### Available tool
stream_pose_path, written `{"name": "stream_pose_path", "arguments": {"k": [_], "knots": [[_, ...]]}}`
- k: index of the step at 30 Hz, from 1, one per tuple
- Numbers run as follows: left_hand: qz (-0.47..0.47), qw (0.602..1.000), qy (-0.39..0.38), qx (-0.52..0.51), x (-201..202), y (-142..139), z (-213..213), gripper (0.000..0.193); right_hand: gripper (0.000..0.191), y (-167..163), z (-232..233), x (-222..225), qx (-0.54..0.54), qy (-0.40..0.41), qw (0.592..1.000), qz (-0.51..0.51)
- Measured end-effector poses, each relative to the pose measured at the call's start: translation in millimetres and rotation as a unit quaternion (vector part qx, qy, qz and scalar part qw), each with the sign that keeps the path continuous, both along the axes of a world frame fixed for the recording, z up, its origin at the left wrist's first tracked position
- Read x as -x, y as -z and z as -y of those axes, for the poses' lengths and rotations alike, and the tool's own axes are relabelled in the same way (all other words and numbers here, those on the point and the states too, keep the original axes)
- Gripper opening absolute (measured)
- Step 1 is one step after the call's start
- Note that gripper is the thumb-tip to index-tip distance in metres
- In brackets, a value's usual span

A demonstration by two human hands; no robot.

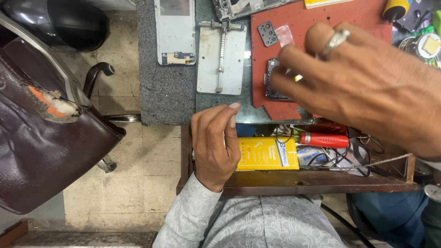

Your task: The person removes a small metal bracket from a smartphone frame using tweezers, then uses a screwdriver to loosen screws on the phone's back housing. The person continues to manipulate small components and tools on the workbench.

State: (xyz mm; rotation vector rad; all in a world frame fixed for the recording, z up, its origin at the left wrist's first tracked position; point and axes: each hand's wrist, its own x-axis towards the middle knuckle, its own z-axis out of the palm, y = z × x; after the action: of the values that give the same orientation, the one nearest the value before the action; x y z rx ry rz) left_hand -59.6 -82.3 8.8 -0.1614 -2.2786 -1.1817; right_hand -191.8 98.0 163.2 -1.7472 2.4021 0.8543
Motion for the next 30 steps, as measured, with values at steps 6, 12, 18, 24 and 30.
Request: {"name": "stream_pose_path", "arguments": {"k": [6, 12, 18, 24, 30], "knots": [[0.009, 1.000, 0.010, -0.017, -1.5, -2.1, 0.8, 0.027, 0.060, -1.1, -3.1, -0.7, 0.039, -0.030, 0.999, -0.024], [0.011, 1.000, 0.014, -0.017, -2.2, -2.9, 0.2, 0.027, 0.060, -2.4, -4.5, -1.5, 0.022, -0.013, 0.999, -0.029], [0.015, 1.000, 0.016, -0.007, -1.8, -3.2, -0.3, 0.027, 0.049, -5.2, -4.7, -4.1, 0.028, -0.008, 0.999, -0.044], [0.027, 1.000, 0.006, 0.014, -3.6, -3.0, -1.4, 0.025, 0.052, -4.9, -8.3, -4.3, 0.085, -0.021, 0.996, -0.035], [0.020, 1.000, -0.007, 0.015, -3.0, 1.8, -3.8, 0.023, 0.055, -3.7, -11.6, -5.2, 0.103, -0.007, 0.995, -0.016]]}}
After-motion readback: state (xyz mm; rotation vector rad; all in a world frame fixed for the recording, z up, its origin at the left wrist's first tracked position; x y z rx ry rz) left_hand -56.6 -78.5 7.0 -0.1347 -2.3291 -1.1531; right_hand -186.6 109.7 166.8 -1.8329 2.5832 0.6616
